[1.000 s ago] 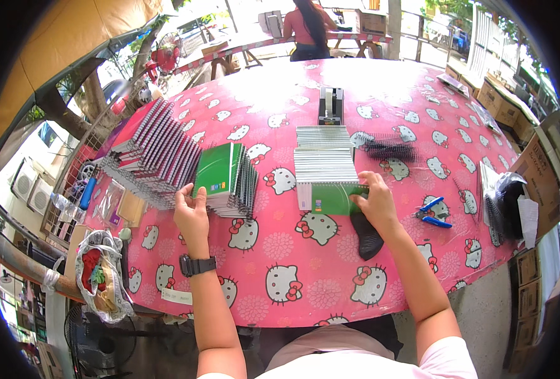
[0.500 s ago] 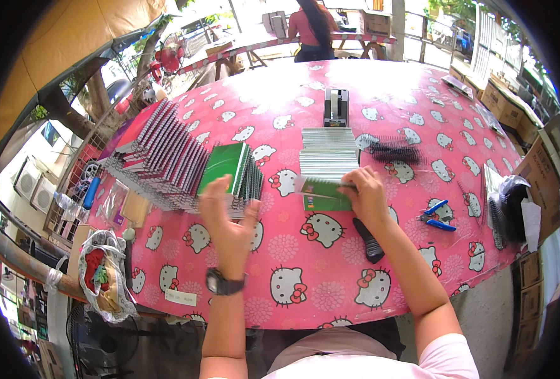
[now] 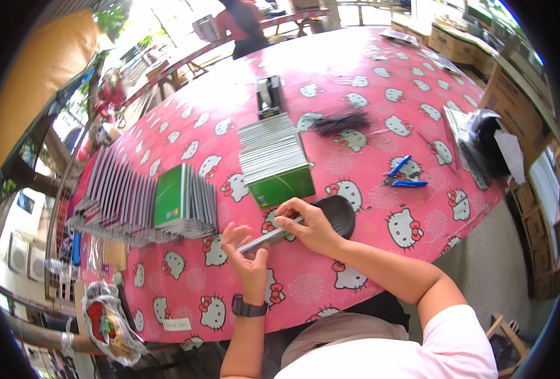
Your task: The person assembles spiral-bound notebooks by inserting a metal coil into the punched holes of green covers and paper stacks. They use pliers to secure the coil ends and place finished notebooks into a growing stack on the table.
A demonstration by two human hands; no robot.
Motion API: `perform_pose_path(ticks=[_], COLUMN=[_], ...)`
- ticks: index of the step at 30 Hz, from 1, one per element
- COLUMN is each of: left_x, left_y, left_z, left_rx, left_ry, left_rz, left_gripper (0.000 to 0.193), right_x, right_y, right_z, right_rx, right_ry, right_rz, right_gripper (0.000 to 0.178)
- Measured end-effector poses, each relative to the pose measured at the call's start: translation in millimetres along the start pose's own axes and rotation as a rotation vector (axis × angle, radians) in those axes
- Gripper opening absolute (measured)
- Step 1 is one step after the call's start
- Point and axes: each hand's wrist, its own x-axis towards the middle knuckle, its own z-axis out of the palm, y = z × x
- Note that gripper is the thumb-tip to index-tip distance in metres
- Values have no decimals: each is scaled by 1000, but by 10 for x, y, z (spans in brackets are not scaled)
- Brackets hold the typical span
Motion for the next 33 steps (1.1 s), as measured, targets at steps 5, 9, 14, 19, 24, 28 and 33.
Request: perform_pose_path(ticks=[5, 9, 14, 19, 24, 28, 33], left_x=[123, 222, 398, 526, 497, 579, 703], left_y=[331, 165, 183, 129, 38, 20, 58], left_z=[221, 287, 301, 270, 292, 245, 264], left_rx=[909, 740, 652, 688, 654, 601, 629], left_ry=[-44, -223, -275, -329, -307, -338, -333], left_rz=[597, 523, 630, 587, 619, 591, 558], left_gripper=[53, 36, 42, 38, 35, 36, 36], right_x=[83, 295, 552, 155, 213, 185, -1], right_y=[17, -119, -64, 366, 435, 456, 193], right_z=[-54, -462, -2491, -3241, -3202, -3244, -3105], right_rx=[-141, -441, -1226, -1530, -1519, -1322, -1191], right_ry=[43, 76, 786, 819, 742, 601, 376], right_rz=[-109, -444, -308, 238, 238, 132, 284], right_gripper=[25, 16, 19, 32, 26, 26, 25])
